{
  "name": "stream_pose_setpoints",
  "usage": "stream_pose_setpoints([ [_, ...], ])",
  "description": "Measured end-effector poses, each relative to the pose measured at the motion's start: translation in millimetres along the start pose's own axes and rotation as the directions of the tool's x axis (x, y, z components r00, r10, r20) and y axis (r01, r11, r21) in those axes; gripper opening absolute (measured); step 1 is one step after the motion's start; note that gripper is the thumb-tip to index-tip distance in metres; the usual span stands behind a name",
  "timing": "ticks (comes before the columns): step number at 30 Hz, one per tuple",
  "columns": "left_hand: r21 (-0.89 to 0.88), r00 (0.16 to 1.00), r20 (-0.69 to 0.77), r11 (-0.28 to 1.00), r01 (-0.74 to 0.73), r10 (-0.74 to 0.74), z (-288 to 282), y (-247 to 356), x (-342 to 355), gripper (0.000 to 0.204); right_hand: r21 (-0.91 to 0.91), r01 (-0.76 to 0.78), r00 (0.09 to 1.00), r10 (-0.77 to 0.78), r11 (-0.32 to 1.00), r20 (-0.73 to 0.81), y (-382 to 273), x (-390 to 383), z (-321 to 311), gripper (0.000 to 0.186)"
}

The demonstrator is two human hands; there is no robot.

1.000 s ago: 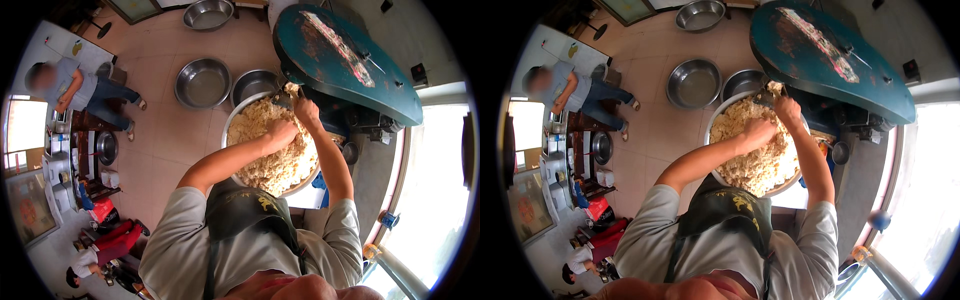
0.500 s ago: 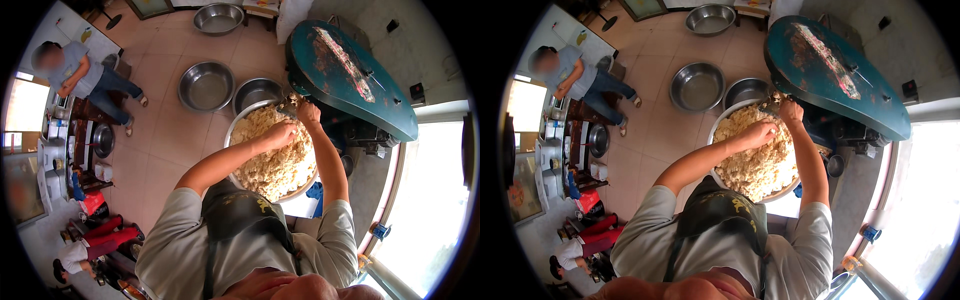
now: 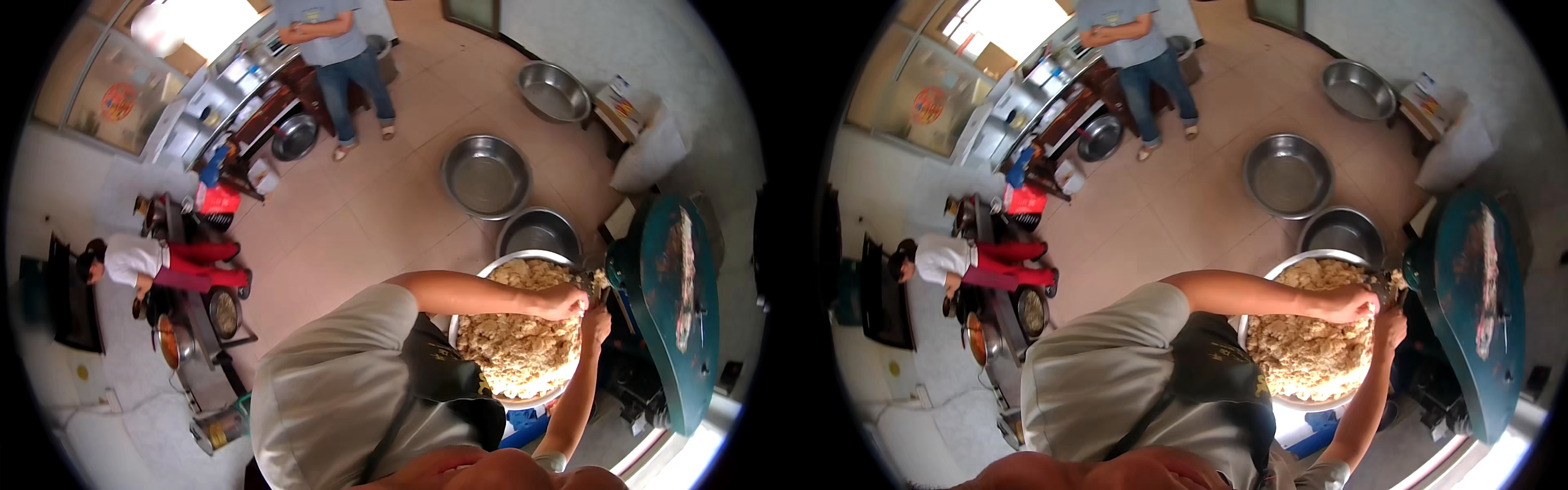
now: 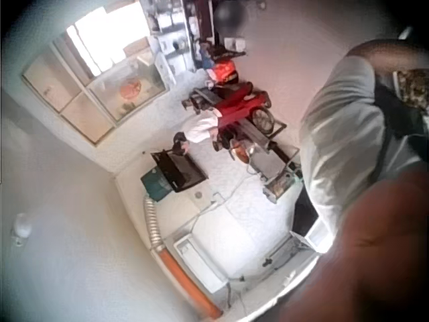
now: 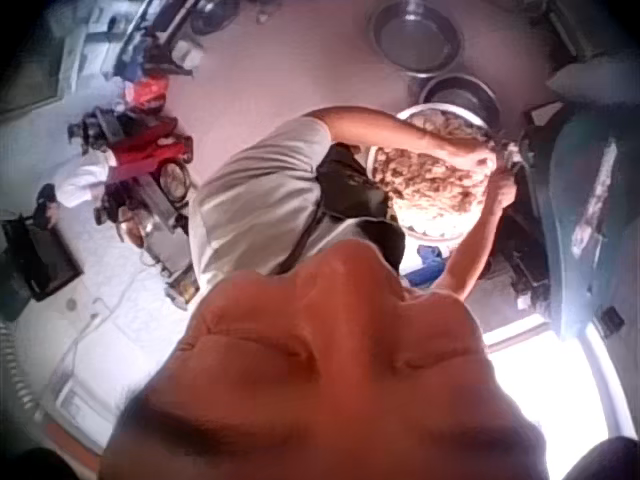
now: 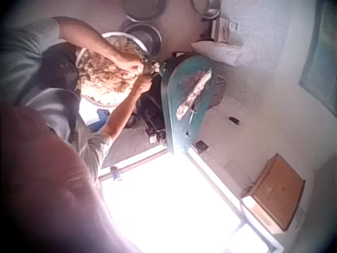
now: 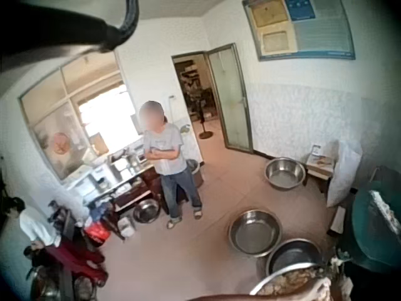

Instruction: The person feeds a dough-like mixture into a noodle-making machine using a wooden tool and their hands, then catches the resulting noodles and places them back into the bowl.

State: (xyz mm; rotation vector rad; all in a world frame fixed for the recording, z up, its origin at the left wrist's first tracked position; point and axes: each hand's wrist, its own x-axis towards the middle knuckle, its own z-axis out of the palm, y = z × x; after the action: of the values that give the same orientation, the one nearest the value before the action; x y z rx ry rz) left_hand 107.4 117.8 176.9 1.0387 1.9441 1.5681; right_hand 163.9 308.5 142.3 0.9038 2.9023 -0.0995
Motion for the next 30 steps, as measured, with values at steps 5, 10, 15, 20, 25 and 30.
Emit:
stream_pose_setpoints([
  [5,0.014,0.999,-0.005,0.999,0.049,-0.049,-15.9,15.6,7.6,0.016,-0.024,0.145,0.988,-0.143,0.989,0.057,12.4,48.9,34.4,0.032],
  [10,-0.050,0.961,0.206,0.978,0.200,-0.186,-9.2,11.5,13.2,0.019,-0.039,0.036,0.993,-0.031,0.999,0.113,-23.0,49.1,12.1,0.039],
  [15,-0.002,0.979,0.152,0.991,0.136,-0.134,12.8,-34.3,13.2,0.023,-0.071,0.178,0.980,-0.170,0.981,0.102,-18.5,31.3,5.0,0.039],
  [20,-0.343,0.933,0.228,0.874,0.345,-0.279,0.1,-25.1,12.0,0.033,-0.016,0.021,0.982,-0.017,1.000,0.189,-30.6,55.7,-0.2,0.037],
  [25,-0.064,0.942,0.237,0.963,0.261,-0.240,-3.7,-8.9,7.7,0.035,0.135,-0.027,0.992,0.009,0.991,0.128,-22.7,40.4,18.0,0.046],
  [30,-0.106,0.941,0.193,0.948,0.301,-0.277,-0.9,-16.8,26.2,0.037,0.171,-0.039,0.999,0.035,0.984,0.032,-21.9,51.1,19.0,0.048],
])
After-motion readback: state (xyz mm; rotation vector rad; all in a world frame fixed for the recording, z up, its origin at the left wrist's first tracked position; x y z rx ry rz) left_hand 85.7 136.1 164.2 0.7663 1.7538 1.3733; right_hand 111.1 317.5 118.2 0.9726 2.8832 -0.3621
